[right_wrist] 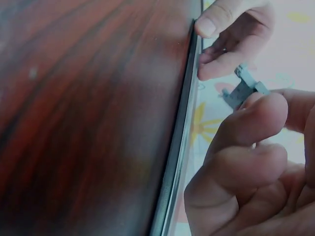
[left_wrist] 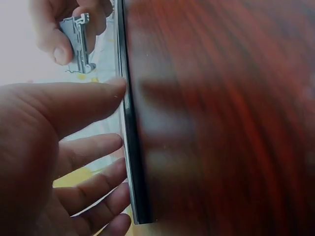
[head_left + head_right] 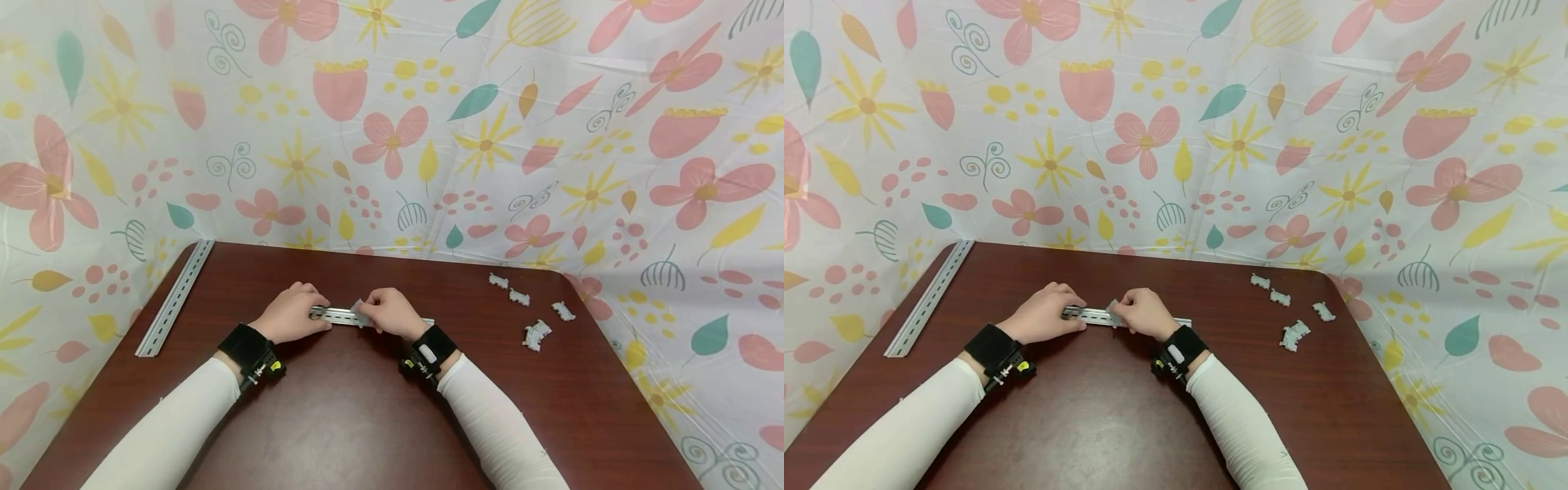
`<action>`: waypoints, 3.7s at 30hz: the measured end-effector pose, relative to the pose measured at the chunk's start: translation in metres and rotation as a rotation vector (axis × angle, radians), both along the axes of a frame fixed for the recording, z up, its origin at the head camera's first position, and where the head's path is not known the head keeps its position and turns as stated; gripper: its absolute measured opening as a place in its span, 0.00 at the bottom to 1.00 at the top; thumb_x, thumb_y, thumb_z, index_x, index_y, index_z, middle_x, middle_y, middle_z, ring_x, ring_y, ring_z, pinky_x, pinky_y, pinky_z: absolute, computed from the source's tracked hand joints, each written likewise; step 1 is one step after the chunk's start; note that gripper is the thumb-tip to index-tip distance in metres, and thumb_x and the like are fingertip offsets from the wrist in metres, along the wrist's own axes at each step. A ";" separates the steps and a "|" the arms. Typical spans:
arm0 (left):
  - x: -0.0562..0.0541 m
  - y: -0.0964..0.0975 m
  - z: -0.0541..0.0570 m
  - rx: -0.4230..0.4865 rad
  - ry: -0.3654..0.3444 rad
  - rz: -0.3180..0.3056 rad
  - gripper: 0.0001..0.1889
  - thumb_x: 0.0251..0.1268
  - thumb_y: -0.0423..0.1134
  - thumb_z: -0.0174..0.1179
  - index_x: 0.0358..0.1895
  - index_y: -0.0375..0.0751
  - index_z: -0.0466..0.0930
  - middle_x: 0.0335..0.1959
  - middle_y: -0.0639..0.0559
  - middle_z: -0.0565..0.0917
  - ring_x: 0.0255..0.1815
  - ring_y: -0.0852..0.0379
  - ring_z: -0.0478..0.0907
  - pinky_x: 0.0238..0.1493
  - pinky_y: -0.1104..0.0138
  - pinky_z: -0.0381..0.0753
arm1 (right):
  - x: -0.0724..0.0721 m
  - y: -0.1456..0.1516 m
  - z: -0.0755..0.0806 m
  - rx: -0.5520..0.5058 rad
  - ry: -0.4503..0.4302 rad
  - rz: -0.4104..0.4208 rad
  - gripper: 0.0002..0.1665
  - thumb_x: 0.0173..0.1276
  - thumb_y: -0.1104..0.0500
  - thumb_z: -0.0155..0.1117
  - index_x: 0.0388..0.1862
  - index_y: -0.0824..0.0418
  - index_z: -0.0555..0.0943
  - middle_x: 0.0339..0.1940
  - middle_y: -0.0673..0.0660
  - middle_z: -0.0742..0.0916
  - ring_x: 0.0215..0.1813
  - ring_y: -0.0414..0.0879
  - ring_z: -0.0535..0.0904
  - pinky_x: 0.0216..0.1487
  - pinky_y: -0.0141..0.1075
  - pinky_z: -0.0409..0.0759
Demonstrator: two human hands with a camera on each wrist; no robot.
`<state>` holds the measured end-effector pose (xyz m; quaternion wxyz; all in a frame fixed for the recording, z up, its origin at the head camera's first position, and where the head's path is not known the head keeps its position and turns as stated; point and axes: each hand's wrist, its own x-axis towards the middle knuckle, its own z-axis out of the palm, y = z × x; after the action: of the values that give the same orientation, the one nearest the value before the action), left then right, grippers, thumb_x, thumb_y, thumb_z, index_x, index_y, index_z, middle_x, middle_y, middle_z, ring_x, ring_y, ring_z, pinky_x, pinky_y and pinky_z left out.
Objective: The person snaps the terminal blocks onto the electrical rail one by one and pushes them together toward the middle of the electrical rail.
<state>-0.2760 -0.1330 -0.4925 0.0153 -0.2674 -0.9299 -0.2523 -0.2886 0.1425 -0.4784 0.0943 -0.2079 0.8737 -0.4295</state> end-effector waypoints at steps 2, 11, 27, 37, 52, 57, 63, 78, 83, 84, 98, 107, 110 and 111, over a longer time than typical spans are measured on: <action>-0.001 0.000 -0.001 -0.015 -0.002 0.000 0.20 0.71 0.48 0.79 0.60 0.43 0.93 0.52 0.49 0.85 0.56 0.46 0.77 0.54 0.52 0.82 | -0.001 -0.002 0.000 0.025 0.009 -0.026 0.18 0.82 0.53 0.66 0.28 0.57 0.86 0.13 0.50 0.81 0.17 0.45 0.78 0.27 0.35 0.73; 0.002 0.003 0.003 -0.063 0.004 0.006 0.15 0.72 0.45 0.78 0.57 0.46 0.94 0.50 0.53 0.83 0.54 0.49 0.77 0.51 0.54 0.82 | 0.002 -0.022 0.007 0.175 0.143 -0.100 0.29 0.83 0.53 0.62 0.16 0.53 0.71 0.11 0.46 0.71 0.16 0.44 0.67 0.26 0.36 0.64; 0.003 0.003 0.003 -0.063 0.002 0.009 0.15 0.70 0.45 0.79 0.56 0.47 0.95 0.46 0.55 0.82 0.48 0.52 0.76 0.45 0.58 0.79 | -0.001 -0.050 0.014 0.411 0.148 -0.165 0.29 0.81 0.53 0.61 0.16 0.51 0.67 0.15 0.45 0.64 0.18 0.43 0.59 0.24 0.36 0.55; 0.004 0.002 0.005 -0.059 -0.002 0.011 0.14 0.70 0.45 0.79 0.55 0.48 0.95 0.44 0.56 0.82 0.46 0.53 0.75 0.43 0.59 0.79 | 0.001 -0.052 0.014 0.443 0.145 -0.147 0.28 0.81 0.53 0.61 0.16 0.51 0.68 0.15 0.46 0.65 0.18 0.44 0.60 0.23 0.37 0.58; 0.001 0.003 0.001 -0.064 -0.001 0.016 0.13 0.71 0.46 0.79 0.54 0.48 0.95 0.44 0.57 0.81 0.47 0.53 0.75 0.44 0.59 0.79 | 0.002 -0.056 0.010 0.493 0.153 -0.139 0.25 0.81 0.52 0.63 0.20 0.53 0.76 0.16 0.48 0.74 0.20 0.47 0.72 0.24 0.39 0.68; 0.001 0.003 0.001 -0.068 0.003 0.015 0.14 0.71 0.47 0.79 0.54 0.48 0.95 0.43 0.58 0.81 0.46 0.54 0.75 0.43 0.60 0.79 | 0.003 -0.056 0.010 0.500 0.171 -0.139 0.23 0.80 0.52 0.63 0.20 0.53 0.76 0.17 0.48 0.75 0.21 0.46 0.73 0.24 0.39 0.69; 0.000 0.003 0.001 -0.071 0.001 0.013 0.14 0.71 0.47 0.79 0.54 0.48 0.95 0.43 0.58 0.81 0.46 0.54 0.74 0.43 0.60 0.79 | 0.003 -0.056 0.011 0.503 0.158 -0.135 0.23 0.81 0.51 0.62 0.21 0.53 0.76 0.17 0.48 0.74 0.20 0.46 0.72 0.23 0.39 0.67; -0.001 0.002 0.003 -0.071 -0.011 0.018 0.13 0.71 0.47 0.79 0.53 0.49 0.96 0.42 0.57 0.80 0.44 0.54 0.74 0.43 0.59 0.79 | 0.005 -0.058 0.011 0.563 0.125 -0.099 0.33 0.84 0.49 0.60 0.12 0.50 0.73 0.12 0.45 0.69 0.18 0.45 0.69 0.21 0.38 0.65; -0.001 0.002 0.003 -0.067 -0.016 0.021 0.13 0.71 0.47 0.79 0.54 0.49 0.96 0.42 0.58 0.80 0.44 0.54 0.74 0.43 0.60 0.79 | 0.005 -0.059 0.011 0.584 0.110 -0.083 0.33 0.86 0.49 0.58 0.13 0.51 0.76 0.14 0.47 0.72 0.20 0.46 0.72 0.22 0.40 0.69; -0.001 0.002 0.003 -0.067 -0.017 0.023 0.14 0.71 0.47 0.80 0.54 0.49 0.96 0.42 0.58 0.80 0.44 0.54 0.74 0.43 0.60 0.79 | 0.005 -0.060 0.011 0.588 0.108 -0.078 0.33 0.86 0.49 0.57 0.14 0.51 0.77 0.15 0.48 0.73 0.21 0.46 0.73 0.22 0.40 0.70; -0.002 0.002 0.001 -0.061 0.009 0.011 0.14 0.69 0.47 0.81 0.54 0.48 0.97 0.42 0.58 0.82 0.45 0.54 0.76 0.43 0.59 0.80 | 0.010 -0.062 0.010 0.646 0.138 -0.082 0.29 0.88 0.49 0.56 0.22 0.53 0.84 0.23 0.54 0.83 0.26 0.49 0.79 0.26 0.46 0.78; 0.000 0.002 0.001 -0.075 0.009 0.024 0.15 0.69 0.48 0.81 0.54 0.47 0.97 0.43 0.57 0.83 0.46 0.53 0.77 0.44 0.59 0.81 | 0.013 -0.065 0.010 0.700 0.157 -0.088 0.31 0.88 0.49 0.55 0.19 0.53 0.83 0.22 0.54 0.83 0.25 0.50 0.80 0.25 0.48 0.80; -0.001 0.002 0.001 -0.074 0.012 0.022 0.15 0.69 0.48 0.81 0.54 0.47 0.97 0.43 0.57 0.83 0.46 0.54 0.77 0.43 0.60 0.81 | 0.015 -0.065 0.011 0.718 0.154 -0.084 0.32 0.88 0.48 0.55 0.19 0.53 0.83 0.22 0.54 0.83 0.26 0.50 0.80 0.26 0.49 0.81; -0.001 0.002 0.001 -0.073 0.013 0.021 0.15 0.69 0.48 0.81 0.54 0.47 0.97 0.43 0.57 0.83 0.46 0.54 0.77 0.43 0.60 0.81 | 0.015 -0.065 0.012 0.724 0.154 -0.081 0.32 0.89 0.48 0.55 0.19 0.53 0.83 0.23 0.54 0.83 0.26 0.50 0.81 0.27 0.50 0.82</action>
<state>-0.2767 -0.1306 -0.4915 0.0143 -0.2595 -0.9411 -0.2162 -0.2737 0.0773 -0.4666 0.0788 -0.1582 0.9811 -0.0791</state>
